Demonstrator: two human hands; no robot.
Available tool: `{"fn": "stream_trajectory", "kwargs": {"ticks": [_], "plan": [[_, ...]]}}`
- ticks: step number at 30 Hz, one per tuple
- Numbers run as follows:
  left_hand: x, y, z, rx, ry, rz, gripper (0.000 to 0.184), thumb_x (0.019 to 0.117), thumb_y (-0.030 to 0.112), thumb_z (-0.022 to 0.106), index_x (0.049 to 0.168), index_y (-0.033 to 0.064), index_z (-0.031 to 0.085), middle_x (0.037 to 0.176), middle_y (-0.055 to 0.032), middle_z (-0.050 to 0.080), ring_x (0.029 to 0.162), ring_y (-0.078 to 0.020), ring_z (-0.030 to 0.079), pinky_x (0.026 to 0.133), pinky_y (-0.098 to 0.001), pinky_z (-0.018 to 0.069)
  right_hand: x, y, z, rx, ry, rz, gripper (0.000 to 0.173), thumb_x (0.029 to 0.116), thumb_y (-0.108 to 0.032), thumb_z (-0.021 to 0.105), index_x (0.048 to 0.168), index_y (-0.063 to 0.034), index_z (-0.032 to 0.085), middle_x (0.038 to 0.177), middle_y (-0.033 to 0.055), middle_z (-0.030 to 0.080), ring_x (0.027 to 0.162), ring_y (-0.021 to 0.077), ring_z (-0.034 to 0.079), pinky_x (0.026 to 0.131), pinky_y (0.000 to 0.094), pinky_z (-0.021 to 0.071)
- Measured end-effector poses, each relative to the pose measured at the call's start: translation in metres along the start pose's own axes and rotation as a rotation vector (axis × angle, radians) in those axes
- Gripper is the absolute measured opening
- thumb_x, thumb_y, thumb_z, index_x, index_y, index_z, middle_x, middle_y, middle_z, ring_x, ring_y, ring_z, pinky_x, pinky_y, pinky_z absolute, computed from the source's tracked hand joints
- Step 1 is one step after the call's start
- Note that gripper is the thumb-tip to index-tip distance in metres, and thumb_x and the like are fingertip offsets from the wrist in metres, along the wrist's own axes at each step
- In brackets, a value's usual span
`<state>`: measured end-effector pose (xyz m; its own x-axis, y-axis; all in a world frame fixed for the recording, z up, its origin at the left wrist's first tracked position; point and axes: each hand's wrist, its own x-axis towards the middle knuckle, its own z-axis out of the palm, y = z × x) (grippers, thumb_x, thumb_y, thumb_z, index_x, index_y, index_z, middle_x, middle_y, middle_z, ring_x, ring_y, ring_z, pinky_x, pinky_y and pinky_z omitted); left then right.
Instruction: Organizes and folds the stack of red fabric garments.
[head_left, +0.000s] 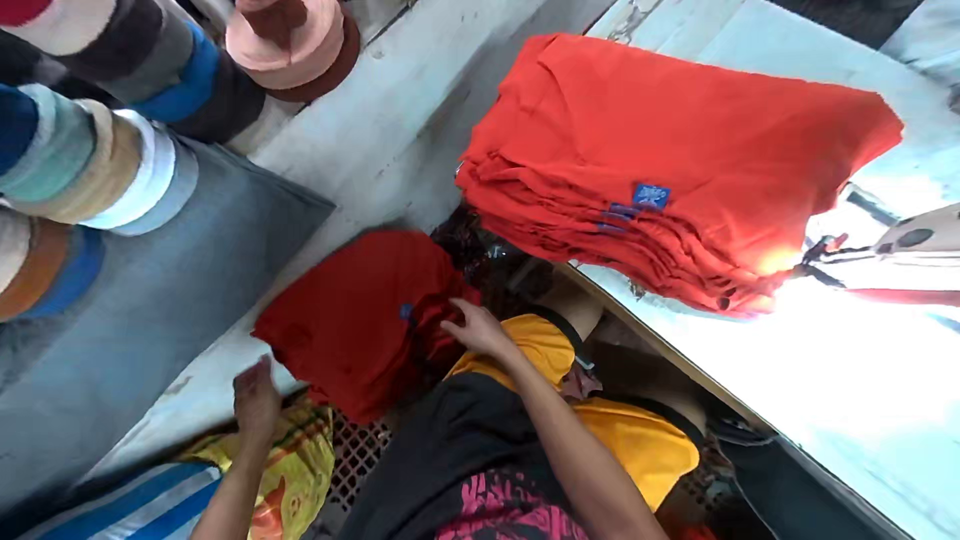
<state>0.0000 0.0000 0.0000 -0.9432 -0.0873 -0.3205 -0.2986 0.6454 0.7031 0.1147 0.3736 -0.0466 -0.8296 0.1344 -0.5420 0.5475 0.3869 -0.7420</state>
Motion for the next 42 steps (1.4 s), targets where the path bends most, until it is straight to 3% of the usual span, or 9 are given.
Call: {"fn": "stream_trajectory", "kwargs": {"ticks": [4,10,15,19,24,27,31,37,42], "plan": [[0.027,0.028,0.056,0.533,-0.184,0.572,0.08,0.0969,0.056,0.061,0.149,-0.002,0.047,0.16,-0.0273,0.035,0.15,-0.045,0.031,0.122,-0.0624,0.026,-0.007,0.009,0.007,-0.058,-0.115,-0.005,0.054,0.1038,-0.039,0.057,0.149,-0.0104,0.053,0.14,0.0153,0.063,0.131,0.0287,0.059,0.113,0.0526,0.0439],[0.054,0.021,0.124,0.819,-0.401,0.569,0.102,0.0913,0.081,0.042,0.164,0.0126,0.025,0.172,-0.0189,0.006,0.159,-0.0385,0.004,0.121,-0.072,-0.0034,-0.023,0.022,-0.003,0.309,0.152,-0.021,0.046,0.1042,-0.038,0.057,0.139,-0.0082,0.06,0.125,0.0102,0.07,0.112,0.0176,0.068,0.099,0.0386,0.0548],[0.05,0.035,0.121,0.802,-0.435,0.517,0.099,0.0921,0.08,0.044,0.163,0.0112,0.029,0.171,-0.0206,0.012,0.158,-0.0398,0.011,0.122,-0.0706,0.0016,-0.055,0.021,-0.005,0.59,0.302,-0.119,0.032,0.11,-0.022,0.045,0.13,-0.0039,0.062,0.097,0.0011,0.074,0.063,0.0038,0.057,0.056,0.0216,0.0465],[0.029,0.078,0.135,0.453,-0.399,0.611,0.076,0.1013,0.06,0.048,0.147,-0.0002,0.052,0.155,-0.0259,0.044,0.145,-0.0421,0.042,0.119,-0.0608,0.0334,-0.103,0.02,-0.02,0.352,0.395,-0.264,0.03,0.1093,-0.02,0.047,0.126,-0.0043,0.066,0.096,-0.0008,0.075,0.08,0.0034,0.068,0.074,0.0218,0.0565],[-0.028,0.178,0.176,0.016,-0.203,1.197,0.032,0.1021,0.029,0.061,0.115,0.0016,0.071,0.117,-0.015,0.072,0.114,-0.0253,0.067,0.1,-0.0435,0.0534,-0.175,0.003,-0.091,0.046,0.939,-0.41,0.024,0.1027,-0.017,0.061,0.117,-0.0015,0.072,0.1,0.0041,0.074,0.082,0.0024,0.067,0.073,0.0199,0.0589],[-0.069,0.25,0.203,-0.184,-0.235,1.396,0.024,0.098,0.021,0.067,0.108,0.0004,0.073,0.109,-0.0141,0.072,0.107,-0.0205,0.068,0.096,-0.0354,0.0563,-0.187,0.013,-0.139,-0.197,1.355,-0.273,0.024,0.0993,-0.019,0.064,0.115,-0.003,0.074,0.105,0.0091,0.069,0.077,0.0055,0.062,0.065,0.0198,0.0537],[-0.098,0.308,0.241,-0.12,-0.378,1.407,0.038,0.0975,0.032,0.068,0.124,0.0041,0.069,0.127,-0.0137,0.067,0.121,-0.0228,0.063,0.104,-0.0399,0.0528,-0.172,0.043,-0.165,-0.327,1.305,0.027,0.043,0.1049,-0.032,0.057,0.14,-0.0091,0.063,0.147,0.0162,0.057,0.122,0.027,0.065,0.096,0.0445,0.0575],[-0.106,0.309,0.274,-0.004,-0.358,1.309,0.042,0.0994,0.044,0.063,0.117,0.0069,0.072,0.124,-0.0143,0.065,0.119,-0.0312,0.061,0.102,-0.0516,0.0501,-0.171,0.033,-0.133,-0.514,1.299,0.131,0.044,0.1044,-0.039,0.055,0.129,-0.0071,0.071,0.128,0.0102,0.07,0.081,0.0237,0.074,0.06,0.0403,0.0602],[-0.142,0.348,0.256,0.218,-0.457,1.115,0.036,0.0987,0.039,0.065,0.112,0.0066,0.076,0.119,-0.0241,0.066,0.116,-0.045,0.06,0.098,-0.0644,0.0415,-0.184,0.013,-0.133,-0.54,1.158,0.186,0.047,0.1014,-0.044,0.057,0.131,-0.0098,0.07,0.125,0.009,0.07,0.078,0.0252,0.073,0.059,0.0436,0.0592]]}}
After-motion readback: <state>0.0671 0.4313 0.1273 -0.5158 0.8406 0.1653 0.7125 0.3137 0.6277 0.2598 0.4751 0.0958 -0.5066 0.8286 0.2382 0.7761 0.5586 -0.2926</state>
